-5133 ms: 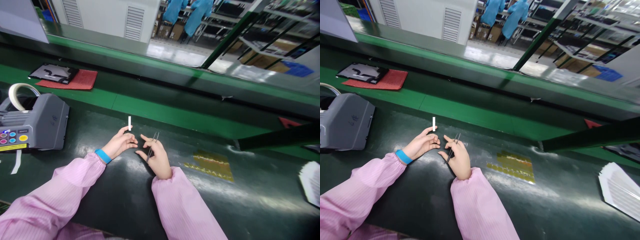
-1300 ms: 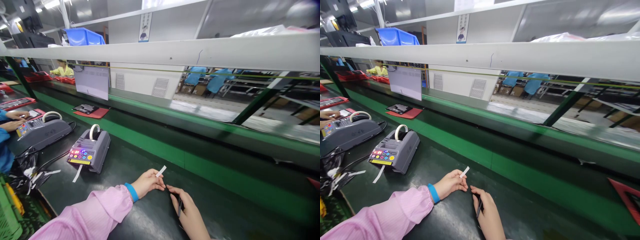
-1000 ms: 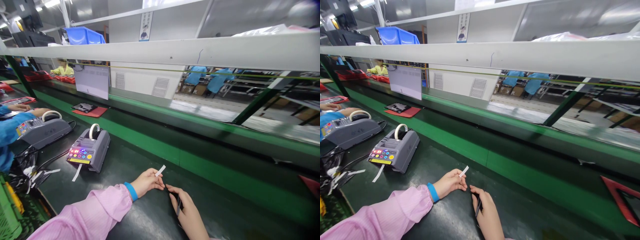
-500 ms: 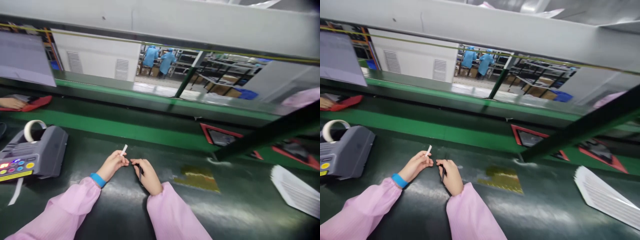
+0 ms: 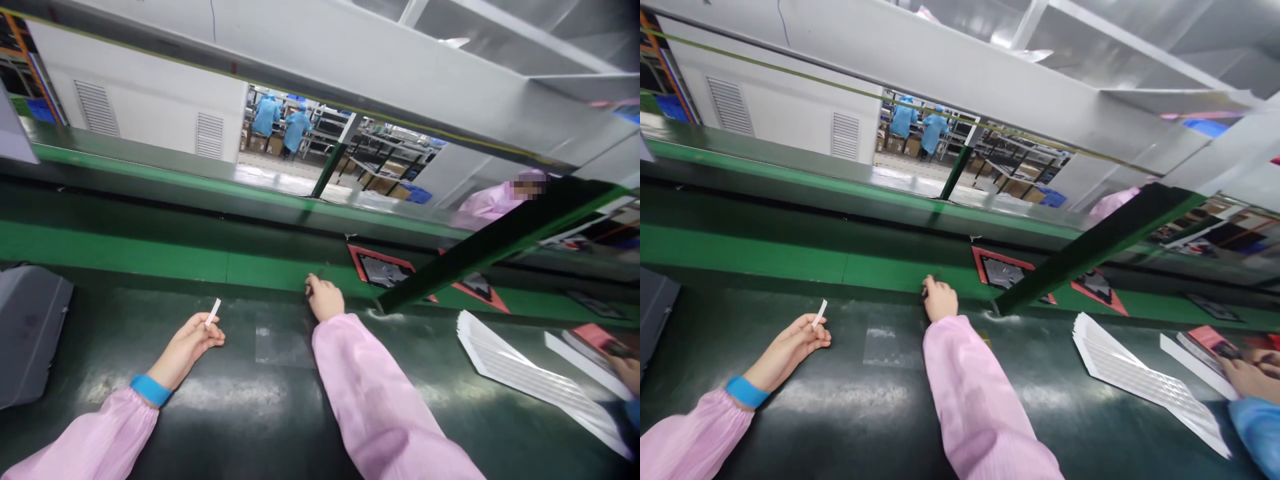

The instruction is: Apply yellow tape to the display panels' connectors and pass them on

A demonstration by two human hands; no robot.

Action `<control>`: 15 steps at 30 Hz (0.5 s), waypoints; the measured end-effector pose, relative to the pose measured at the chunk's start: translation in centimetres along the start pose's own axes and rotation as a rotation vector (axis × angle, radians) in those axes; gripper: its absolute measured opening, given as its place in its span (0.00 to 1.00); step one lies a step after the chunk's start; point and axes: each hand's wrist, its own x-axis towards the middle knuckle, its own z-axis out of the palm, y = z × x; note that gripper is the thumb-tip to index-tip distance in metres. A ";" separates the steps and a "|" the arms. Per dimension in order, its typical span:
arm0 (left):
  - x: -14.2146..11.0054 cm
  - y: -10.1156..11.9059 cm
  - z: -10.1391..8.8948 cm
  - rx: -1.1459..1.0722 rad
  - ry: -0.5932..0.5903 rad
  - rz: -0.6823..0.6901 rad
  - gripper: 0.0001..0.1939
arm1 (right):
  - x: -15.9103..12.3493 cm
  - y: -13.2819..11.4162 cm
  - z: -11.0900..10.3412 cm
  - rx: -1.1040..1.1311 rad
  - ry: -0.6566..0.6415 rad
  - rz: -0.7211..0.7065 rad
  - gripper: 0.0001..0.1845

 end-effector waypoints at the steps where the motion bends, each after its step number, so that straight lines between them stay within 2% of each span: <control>1: -0.1 0.0 0.0 -0.005 -0.005 -0.006 0.15 | 1.3 1.7 -0.3 -0.067 -0.010 0.067 0.15; 5: -0.2 0.0 -0.2 -0.026 -0.019 -0.023 0.12 | 5.1 6.5 -0.7 -0.260 -0.040 0.296 0.18; 10: 0.1 -0.4 -0.5 -0.033 -0.012 -0.041 0.13 | 8.1 8.9 0.0 -0.340 -0.057 0.550 0.18; 12: 0.3 -0.6 -0.6 -0.033 -0.003 -0.045 0.14 | 8.7 9.6 0.2 -0.345 -0.078 0.608 0.18; 15: 0.4 -0.9 -0.6 -0.030 0.000 -0.047 0.14 | 9.0 10.3 0.0 -0.341 -0.127 0.601 0.18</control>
